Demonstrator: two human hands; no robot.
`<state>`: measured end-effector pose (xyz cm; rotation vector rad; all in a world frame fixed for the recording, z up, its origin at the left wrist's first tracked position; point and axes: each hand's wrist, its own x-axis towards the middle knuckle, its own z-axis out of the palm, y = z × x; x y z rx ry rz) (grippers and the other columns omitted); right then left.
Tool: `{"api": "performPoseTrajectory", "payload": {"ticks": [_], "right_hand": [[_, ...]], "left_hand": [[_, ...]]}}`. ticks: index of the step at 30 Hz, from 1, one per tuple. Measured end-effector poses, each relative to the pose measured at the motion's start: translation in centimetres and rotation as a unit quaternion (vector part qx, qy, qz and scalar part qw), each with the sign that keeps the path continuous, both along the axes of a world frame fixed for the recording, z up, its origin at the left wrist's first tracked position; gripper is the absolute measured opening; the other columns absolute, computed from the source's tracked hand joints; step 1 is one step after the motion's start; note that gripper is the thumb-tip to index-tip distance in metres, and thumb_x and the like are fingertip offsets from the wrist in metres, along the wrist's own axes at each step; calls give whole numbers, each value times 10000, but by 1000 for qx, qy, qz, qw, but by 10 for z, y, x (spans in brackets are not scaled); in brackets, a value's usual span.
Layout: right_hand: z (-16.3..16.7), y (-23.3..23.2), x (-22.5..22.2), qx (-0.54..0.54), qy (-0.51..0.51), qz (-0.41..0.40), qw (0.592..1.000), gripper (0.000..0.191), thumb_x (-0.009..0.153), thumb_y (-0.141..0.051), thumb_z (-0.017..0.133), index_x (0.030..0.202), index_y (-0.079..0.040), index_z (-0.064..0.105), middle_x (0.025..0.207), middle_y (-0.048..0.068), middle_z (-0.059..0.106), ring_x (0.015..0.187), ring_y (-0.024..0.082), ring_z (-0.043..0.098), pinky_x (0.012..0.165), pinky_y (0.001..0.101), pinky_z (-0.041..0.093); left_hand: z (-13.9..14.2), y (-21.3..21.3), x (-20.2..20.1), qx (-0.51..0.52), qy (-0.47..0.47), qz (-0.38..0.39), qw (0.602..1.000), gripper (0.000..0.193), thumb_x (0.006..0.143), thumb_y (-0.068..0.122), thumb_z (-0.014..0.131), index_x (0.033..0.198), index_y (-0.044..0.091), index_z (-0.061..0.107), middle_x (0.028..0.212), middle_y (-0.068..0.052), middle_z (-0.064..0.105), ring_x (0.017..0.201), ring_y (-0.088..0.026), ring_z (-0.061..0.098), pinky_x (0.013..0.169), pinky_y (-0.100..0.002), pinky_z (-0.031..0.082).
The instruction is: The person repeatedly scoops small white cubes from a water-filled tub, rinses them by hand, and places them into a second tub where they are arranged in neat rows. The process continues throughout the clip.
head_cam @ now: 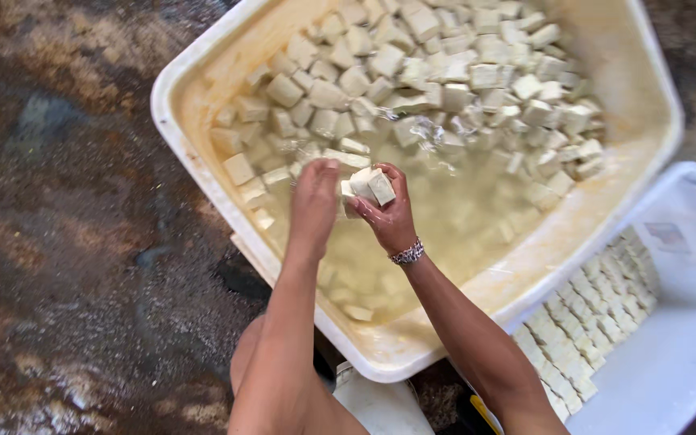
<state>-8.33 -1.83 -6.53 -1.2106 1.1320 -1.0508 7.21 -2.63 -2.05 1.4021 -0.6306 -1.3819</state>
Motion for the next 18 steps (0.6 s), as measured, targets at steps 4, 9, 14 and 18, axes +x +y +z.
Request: {"api": "performPoseTrajectory", "payload": {"ticks": [4,9,14,18], "right_hand": [[68,19,-46,-244,268,12,932,600,891,-78,777,1400,-33,463,1371,147,587,1236,311,603,1040,413,530],[118,59,-98,-258,352,-59,898,450,924,-74,758,1342,-21,599,1318,157,646,1196,343,662,993,430,567],[114,84,-118,-307,361,-67,878,375,900,-81,828,1197,-67,600,1238,132,661,1209,345,650,959,422,575],[115,96,-130,-252,360,-81,895,459,834,-76,820,1227,-32,588,1290,192,594,1195,355,647,951,414,596]], "left_hand": [[8,6,-66,64,216,-91,970,318,1063,319,502,1199,93,678,950,-33,645,757,-127,596,630,-316,511],[16,22,-111,88,261,-176,945,295,1033,272,480,1163,92,674,1000,-32,717,817,-144,708,698,-344,632],[15,48,-147,100,270,-211,934,346,1063,343,476,1200,89,667,996,-55,707,816,-180,695,704,-367,611],[14,59,-150,122,265,-237,927,446,1072,429,425,1233,84,657,993,-67,702,831,-194,689,719,-380,610]]}}
